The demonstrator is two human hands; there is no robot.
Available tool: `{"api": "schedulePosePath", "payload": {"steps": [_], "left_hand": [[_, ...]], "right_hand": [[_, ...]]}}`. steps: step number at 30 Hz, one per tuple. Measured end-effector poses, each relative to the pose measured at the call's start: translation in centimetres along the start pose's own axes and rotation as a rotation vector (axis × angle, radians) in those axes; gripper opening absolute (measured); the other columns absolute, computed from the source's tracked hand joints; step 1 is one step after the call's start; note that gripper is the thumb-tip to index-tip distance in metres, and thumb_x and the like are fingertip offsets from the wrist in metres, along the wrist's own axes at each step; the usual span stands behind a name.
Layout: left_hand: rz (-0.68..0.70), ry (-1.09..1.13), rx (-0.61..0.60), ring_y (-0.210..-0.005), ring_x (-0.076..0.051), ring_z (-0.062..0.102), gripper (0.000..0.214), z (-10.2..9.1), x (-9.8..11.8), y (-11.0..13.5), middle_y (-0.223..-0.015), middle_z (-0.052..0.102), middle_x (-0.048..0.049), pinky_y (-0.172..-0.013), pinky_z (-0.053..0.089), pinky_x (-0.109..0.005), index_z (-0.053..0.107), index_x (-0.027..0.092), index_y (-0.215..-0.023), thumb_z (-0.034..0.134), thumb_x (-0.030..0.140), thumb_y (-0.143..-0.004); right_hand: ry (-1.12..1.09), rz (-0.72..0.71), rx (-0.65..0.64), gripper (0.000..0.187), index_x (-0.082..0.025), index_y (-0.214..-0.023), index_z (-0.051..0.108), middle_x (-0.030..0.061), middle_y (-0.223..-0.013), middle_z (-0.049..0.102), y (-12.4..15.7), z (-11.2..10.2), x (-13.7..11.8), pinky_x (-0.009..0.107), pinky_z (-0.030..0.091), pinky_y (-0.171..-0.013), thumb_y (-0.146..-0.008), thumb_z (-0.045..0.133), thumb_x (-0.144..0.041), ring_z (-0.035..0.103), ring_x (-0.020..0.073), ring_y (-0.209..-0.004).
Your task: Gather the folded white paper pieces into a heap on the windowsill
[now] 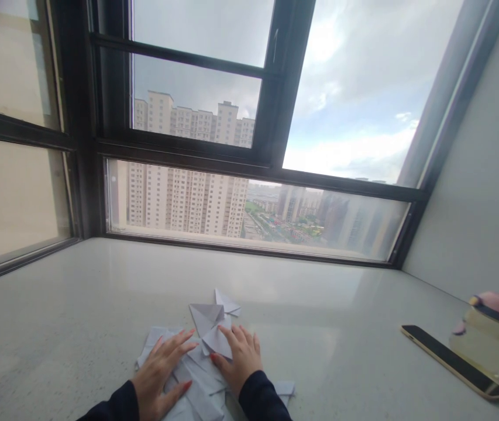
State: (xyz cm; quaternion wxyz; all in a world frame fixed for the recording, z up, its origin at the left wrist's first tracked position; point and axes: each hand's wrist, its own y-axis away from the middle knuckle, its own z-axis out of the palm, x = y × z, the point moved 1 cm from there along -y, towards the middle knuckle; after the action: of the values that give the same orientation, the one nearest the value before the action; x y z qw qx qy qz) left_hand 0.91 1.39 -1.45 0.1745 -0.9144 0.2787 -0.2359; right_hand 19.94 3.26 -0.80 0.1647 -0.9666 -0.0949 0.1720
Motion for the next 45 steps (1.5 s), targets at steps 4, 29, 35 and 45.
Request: {"api": "schedulePosePath", "payload": {"steps": [4, 29, 35, 45], "left_hand": [[-0.004, 0.099, 0.073, -0.108, -0.023, 0.039, 0.046, 0.4, -0.8, -0.2, -0.120, 0.042, -0.0076, -0.091, 0.026, -0.048, 0.042, 0.022, -0.110, 0.040, 0.013, -0.065], [-0.112, -0.189, 0.325, -0.115, -0.028, 0.026, 0.036, -1.0, 0.0, -0.3, -0.121, 0.041, -0.0034, -0.093, 0.005, -0.053, 0.046, 0.025, -0.106, 0.041, 0.024, -0.071], [-0.158, -0.243, 0.225, -0.109, -0.029, 0.034, 0.041, 0.2, -0.2, 0.4, -0.120, 0.042, -0.0056, -0.090, 0.018, -0.051, 0.044, 0.024, -0.110, 0.042, 0.033, -0.070], [-0.035, -0.110, 0.116, -0.111, -0.026, 0.034, 0.047, 1.3, -3.3, -0.1, -0.124, 0.037, -0.0062, -0.085, 0.034, -0.044, 0.035, 0.025, -0.117, 0.041, 0.038, -0.072]], "right_hand": [[-0.083, -0.085, -0.026, 0.034, -0.028, -0.100, 0.053, 0.0035, -0.100, 0.058, 0.1, -0.7, -1.3, 0.037, 0.032, -0.084, -0.066, 0.054, -0.029, 0.050, 0.0211, -0.094], [-0.187, -0.306, 0.061, 0.057, -0.022, -0.107, 0.046, 0.0077, -0.107, 0.051, 0.9, -2.6, -3.4, 0.033, 0.033, -0.081, -0.060, 0.052, -0.053, 0.044, 0.0227, -0.099], [-0.154, -0.221, -0.184, 0.087, -0.022, -0.120, 0.033, 0.0094, -0.113, 0.048, 1.2, -1.3, -3.5, 0.040, 0.025, -0.089, -0.046, 0.058, -0.059, 0.040, 0.0268, -0.105], [-0.476, -0.277, -0.078, 0.043, -0.021, -0.108, 0.044, 0.0056, -0.098, 0.053, 1.1, -1.8, -4.7, 0.027, 0.040, -0.078, -0.066, 0.047, -0.010, 0.051, 0.0170, -0.089]]}}
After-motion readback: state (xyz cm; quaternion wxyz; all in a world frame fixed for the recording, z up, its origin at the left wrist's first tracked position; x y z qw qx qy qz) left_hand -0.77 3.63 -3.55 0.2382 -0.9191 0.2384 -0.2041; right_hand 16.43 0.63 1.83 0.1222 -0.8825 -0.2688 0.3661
